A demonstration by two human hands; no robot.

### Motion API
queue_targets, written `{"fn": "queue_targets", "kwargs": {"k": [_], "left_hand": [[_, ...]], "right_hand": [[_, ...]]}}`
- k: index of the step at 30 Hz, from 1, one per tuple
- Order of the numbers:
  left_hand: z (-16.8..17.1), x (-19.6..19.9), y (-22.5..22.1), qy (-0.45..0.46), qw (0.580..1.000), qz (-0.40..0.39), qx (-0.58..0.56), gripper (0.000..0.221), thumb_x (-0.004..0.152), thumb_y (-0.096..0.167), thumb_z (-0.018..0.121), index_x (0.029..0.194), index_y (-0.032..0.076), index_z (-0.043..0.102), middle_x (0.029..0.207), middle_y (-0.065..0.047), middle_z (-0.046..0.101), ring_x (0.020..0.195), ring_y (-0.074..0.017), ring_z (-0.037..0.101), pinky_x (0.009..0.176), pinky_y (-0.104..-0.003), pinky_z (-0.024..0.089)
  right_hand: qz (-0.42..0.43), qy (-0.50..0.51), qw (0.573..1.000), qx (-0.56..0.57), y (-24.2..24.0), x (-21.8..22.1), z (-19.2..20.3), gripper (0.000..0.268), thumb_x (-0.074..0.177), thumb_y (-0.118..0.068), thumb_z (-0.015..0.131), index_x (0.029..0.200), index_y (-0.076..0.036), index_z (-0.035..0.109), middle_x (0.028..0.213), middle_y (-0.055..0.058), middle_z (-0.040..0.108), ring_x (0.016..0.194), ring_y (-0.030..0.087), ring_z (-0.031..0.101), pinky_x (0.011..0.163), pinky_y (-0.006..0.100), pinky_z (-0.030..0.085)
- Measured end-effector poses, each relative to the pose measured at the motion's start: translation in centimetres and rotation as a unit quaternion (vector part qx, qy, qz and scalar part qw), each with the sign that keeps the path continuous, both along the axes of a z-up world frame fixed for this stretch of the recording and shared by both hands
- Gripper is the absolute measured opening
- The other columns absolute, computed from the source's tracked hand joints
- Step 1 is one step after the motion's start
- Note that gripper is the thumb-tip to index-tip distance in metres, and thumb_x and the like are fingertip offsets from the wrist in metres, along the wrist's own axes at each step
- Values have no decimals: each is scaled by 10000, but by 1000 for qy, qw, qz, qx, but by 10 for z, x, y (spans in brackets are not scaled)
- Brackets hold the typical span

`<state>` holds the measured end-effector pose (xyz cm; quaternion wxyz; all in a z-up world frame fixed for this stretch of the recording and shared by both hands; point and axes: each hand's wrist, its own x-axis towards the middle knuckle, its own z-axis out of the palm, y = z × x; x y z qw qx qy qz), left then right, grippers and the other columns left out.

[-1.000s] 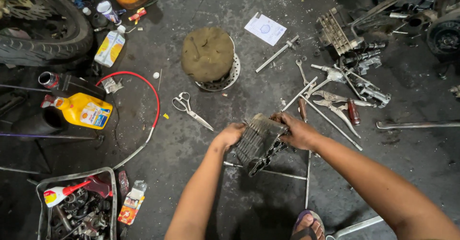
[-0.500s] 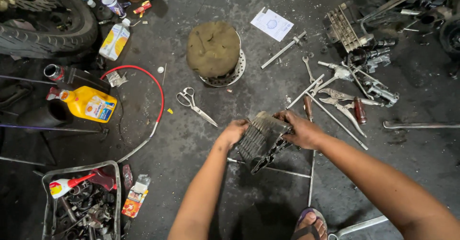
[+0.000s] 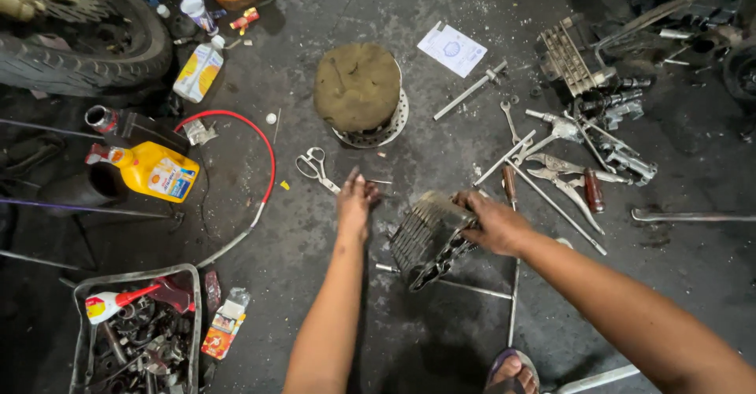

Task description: Assembling or disassembling a motorcycle engine cylinder head on the floor of a workshop

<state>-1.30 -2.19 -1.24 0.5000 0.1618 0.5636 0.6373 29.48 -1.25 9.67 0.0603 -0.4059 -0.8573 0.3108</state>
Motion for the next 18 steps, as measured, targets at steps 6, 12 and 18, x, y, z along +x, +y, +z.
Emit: {"fn": "queue_targets", "kwargs": {"k": [6, 12, 18], "left_hand": [[90, 13, -6, -6, 990, -80, 112, 500, 981, 213, 665, 1448, 79, 547, 990, -134, 740, 877, -168, 741, 821, -256, 579], [125, 80, -20, -85, 965, -152, 194, 507, 945, 147, 713, 1413, 24, 561, 1113, -198, 681, 1001, -315, 734, 889, -394, 619], [78, 80, -6, -38, 967, -160, 193, 400, 965, 144, 720, 1316, -27, 635, 1102, -214, 705, 1014, -303, 712, 921, -431, 596]], "right_hand": [[-22, -65, 996, 56, -9, -17, -26, 622, 767, -401, 803, 1252, -180, 483, 1115, 94, 673, 1034, 376, 710, 917, 527, 560], [-105, -51, 992, 37, -3, -40, -25, 554, 809, -384, 760, 1223, -134, 488, 1086, 165, 653, 1022, 432, 699, 879, 569, 564], [-121, -41, 991, 45, -3, -47, -13, 541, 819, -372, 745, 1201, -76, 500, 1062, 218, 660, 1004, 483, 693, 861, 614, 552]]}}
